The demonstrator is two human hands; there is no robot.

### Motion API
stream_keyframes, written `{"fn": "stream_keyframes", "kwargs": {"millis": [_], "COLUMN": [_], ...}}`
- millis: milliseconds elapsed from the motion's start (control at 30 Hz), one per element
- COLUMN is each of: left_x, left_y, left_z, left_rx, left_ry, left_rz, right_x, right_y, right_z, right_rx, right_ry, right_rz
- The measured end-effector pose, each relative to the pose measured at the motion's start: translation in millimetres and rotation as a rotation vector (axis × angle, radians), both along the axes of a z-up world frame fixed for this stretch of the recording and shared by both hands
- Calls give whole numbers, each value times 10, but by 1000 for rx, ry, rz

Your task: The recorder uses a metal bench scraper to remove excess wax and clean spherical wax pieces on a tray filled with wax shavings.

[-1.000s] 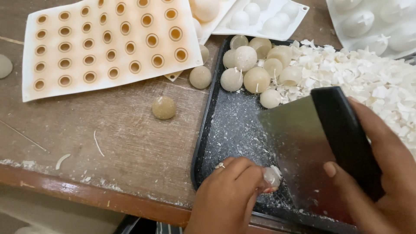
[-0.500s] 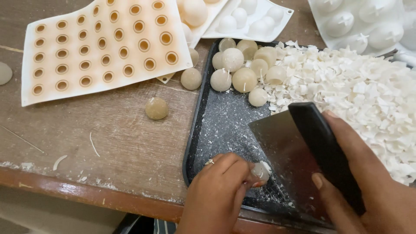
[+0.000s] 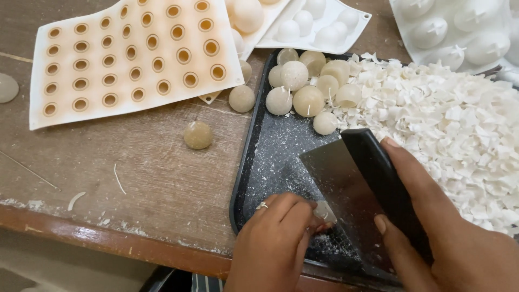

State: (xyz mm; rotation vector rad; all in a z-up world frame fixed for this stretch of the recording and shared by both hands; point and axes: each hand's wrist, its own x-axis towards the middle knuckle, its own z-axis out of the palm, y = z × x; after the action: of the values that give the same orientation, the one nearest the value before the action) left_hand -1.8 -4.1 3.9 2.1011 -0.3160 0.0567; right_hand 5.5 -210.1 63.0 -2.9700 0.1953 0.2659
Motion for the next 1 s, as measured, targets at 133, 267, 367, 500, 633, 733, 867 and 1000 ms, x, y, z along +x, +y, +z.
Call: {"fn": "stream_keyframes", "kwargs": {"millis": [133, 267, 367, 500, 633, 733, 867, 1000], "left_x": [1, -9, 6, 19, 33, 33, 27, 37], "left_y": [-10, -21, -16, -14, -37, -39, -32, -27], "left_z": [-11, -28, -38, -51, -69, -104, -111, -136], "left_rx": [38, 52, 52, 54, 37, 26, 5, 19], "left_ry": [-1, 25, -1, -38, -18, -6, 10, -4], "left_rz": [1, 23, 8, 0, 30, 23, 12, 4], "right_x": [-23, 0, 117, 138, 152, 184, 121, 11], "right_y": [-27, -4, 143, 161, 181, 239, 242, 73], "right_z": [-14, -4, 143, 134, 112, 128, 74, -151], "right_rx": [55, -12, -160, -213, -148, -214, -363, -253], "right_ry": [-80, 36, 278, 378, 336, 466, 478, 287], "right_rz": [47, -3, -89, -126, -75, -127, -75, -72]}}
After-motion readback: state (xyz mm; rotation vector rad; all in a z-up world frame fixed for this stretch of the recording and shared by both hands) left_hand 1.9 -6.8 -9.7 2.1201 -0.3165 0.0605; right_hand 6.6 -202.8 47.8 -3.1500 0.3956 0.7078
